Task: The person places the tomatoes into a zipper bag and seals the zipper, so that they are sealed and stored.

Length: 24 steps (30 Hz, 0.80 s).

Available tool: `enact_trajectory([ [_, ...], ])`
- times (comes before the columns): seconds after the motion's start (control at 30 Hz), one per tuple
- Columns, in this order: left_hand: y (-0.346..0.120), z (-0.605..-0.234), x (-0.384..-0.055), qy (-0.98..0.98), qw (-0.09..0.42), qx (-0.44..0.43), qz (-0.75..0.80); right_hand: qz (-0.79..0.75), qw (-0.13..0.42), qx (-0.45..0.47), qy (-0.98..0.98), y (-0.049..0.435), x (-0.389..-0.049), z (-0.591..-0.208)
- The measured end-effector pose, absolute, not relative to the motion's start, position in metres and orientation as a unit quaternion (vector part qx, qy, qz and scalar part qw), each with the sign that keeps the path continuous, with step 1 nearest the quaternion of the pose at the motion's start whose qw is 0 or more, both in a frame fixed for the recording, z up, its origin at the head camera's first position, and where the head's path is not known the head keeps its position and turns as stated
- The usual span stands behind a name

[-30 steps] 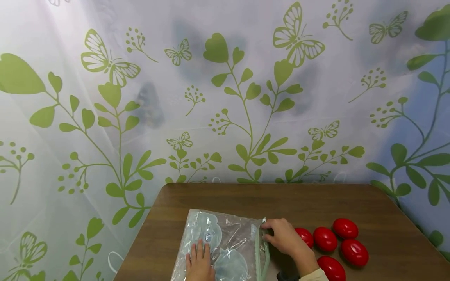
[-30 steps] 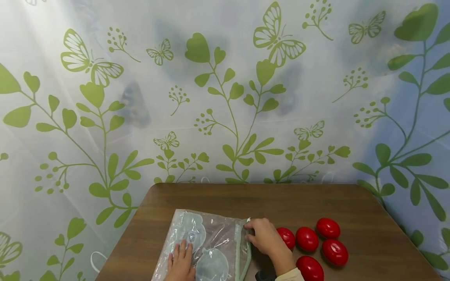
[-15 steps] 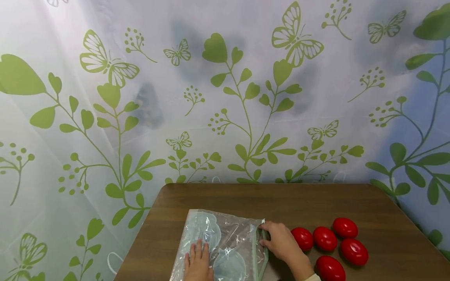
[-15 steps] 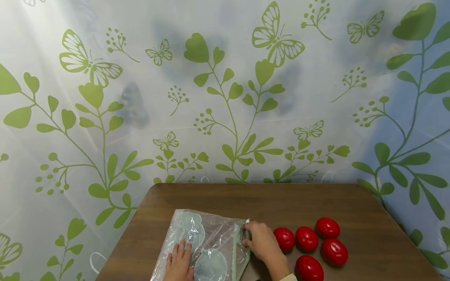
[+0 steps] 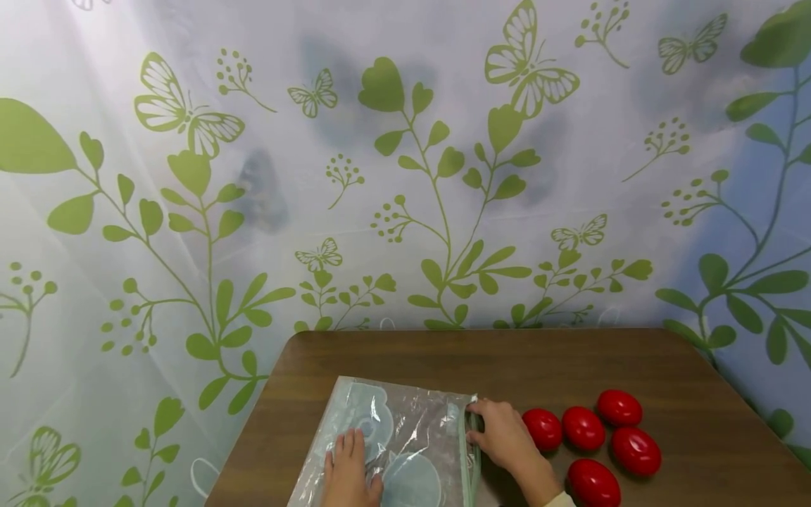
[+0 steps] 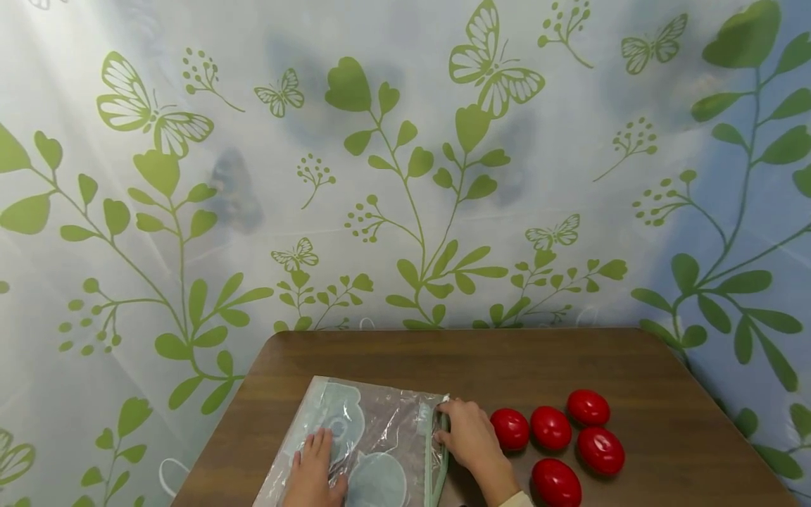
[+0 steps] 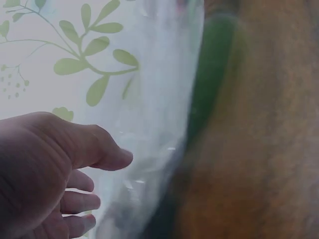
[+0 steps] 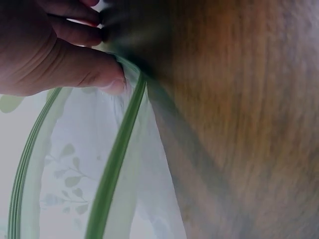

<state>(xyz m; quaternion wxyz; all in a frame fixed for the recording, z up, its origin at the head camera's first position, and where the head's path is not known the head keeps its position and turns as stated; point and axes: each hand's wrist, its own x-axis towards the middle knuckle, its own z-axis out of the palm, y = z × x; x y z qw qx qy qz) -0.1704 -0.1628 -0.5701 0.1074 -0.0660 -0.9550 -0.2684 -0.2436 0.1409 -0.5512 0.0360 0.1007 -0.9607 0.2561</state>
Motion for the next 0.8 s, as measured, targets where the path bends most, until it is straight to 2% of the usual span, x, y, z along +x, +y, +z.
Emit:
enact_trajectory([
  [0.13, -0.168, -0.581, -0.175, -0.946, 0.182, -0.107, -0.246, 0.254, 0.023, 0.086, -0.963, 0.139, -0.244, -0.549],
  [0.23, -0.178, -0.614, -0.190, -0.936, 0.241, -0.125, -0.223, 0.249, 0.013, 0.079, -0.965, 0.137, -0.245, -0.548],
  [0.37, -0.186, -0.646, -0.207, -0.932, 0.273, -0.127, -0.201, 0.244, 0.004, 0.072, -0.967, 0.135, -0.246, -0.547],
  [0.47, -0.180, -0.623, -0.200, -0.932, 0.261, -0.140, -0.210, 0.245, 0.004, 0.068, -0.967, 0.135, -0.246, -0.547],
  [0.63, -0.152, -0.536, -0.165, -0.941, 0.173, -0.146, -0.252, 0.250, 0.008, 0.066, -0.966, 0.135, -0.245, -0.547],
  [0.8, -0.129, -0.495, -0.149, -0.945, 0.105, -0.154, -0.270, 0.252, 0.015, 0.068, -0.965, 0.134, -0.243, -0.548],
])
